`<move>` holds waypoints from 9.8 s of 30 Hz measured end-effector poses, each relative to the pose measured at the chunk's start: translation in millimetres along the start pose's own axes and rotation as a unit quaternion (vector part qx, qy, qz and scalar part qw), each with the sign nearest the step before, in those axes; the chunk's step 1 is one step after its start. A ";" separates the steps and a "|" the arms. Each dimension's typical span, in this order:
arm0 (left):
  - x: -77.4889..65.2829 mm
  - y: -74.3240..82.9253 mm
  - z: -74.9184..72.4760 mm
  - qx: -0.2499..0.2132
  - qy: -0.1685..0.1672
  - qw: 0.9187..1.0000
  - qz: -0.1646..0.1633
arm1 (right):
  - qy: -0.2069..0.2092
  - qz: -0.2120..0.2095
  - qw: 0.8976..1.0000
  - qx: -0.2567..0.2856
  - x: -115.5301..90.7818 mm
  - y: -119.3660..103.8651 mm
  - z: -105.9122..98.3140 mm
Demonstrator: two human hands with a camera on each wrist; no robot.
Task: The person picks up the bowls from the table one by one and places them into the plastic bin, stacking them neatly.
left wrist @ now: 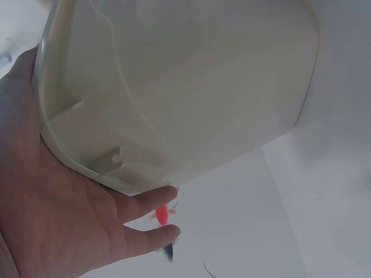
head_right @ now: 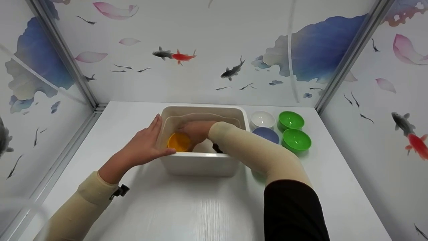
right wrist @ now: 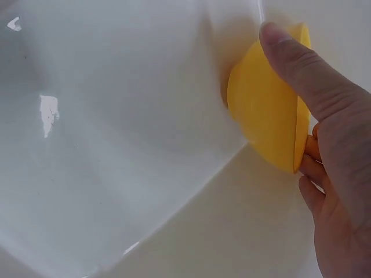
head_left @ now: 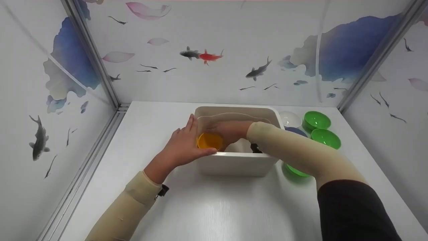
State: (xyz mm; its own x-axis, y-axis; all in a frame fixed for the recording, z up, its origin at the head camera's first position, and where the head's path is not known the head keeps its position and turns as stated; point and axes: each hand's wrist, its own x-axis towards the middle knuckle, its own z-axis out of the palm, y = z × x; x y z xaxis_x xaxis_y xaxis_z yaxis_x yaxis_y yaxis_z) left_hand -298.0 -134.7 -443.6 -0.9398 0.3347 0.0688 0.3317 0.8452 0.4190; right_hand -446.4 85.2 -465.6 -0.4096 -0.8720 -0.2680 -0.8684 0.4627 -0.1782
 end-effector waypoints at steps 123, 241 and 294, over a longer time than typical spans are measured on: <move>1.2 2.2 -0.5 -0.013 0.006 1.000 0.000 | 0.472 0.177 0.847 0.166 -344.0 4.5 68.5; 0.7 3.3 -0.3 -0.024 0.011 1.000 -0.005 | 0.350 0.327 0.834 0.274 -313.9 9.3 181.2; -0.2 3.4 0.3 -0.030 0.016 0.999 -0.004 | 0.401 0.281 0.844 0.221 -335.9 2.9 83.3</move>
State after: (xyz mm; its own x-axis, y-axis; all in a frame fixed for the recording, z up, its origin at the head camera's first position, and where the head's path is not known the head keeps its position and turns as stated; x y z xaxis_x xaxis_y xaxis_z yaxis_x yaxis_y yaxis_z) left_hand -296.6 -131.8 -442.4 -0.9450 0.3134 0.0940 0.3194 0.8213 0.4726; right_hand -288.1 392.8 -455.0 -0.9327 -0.2415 0.2677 -0.3586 0.6991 -0.6187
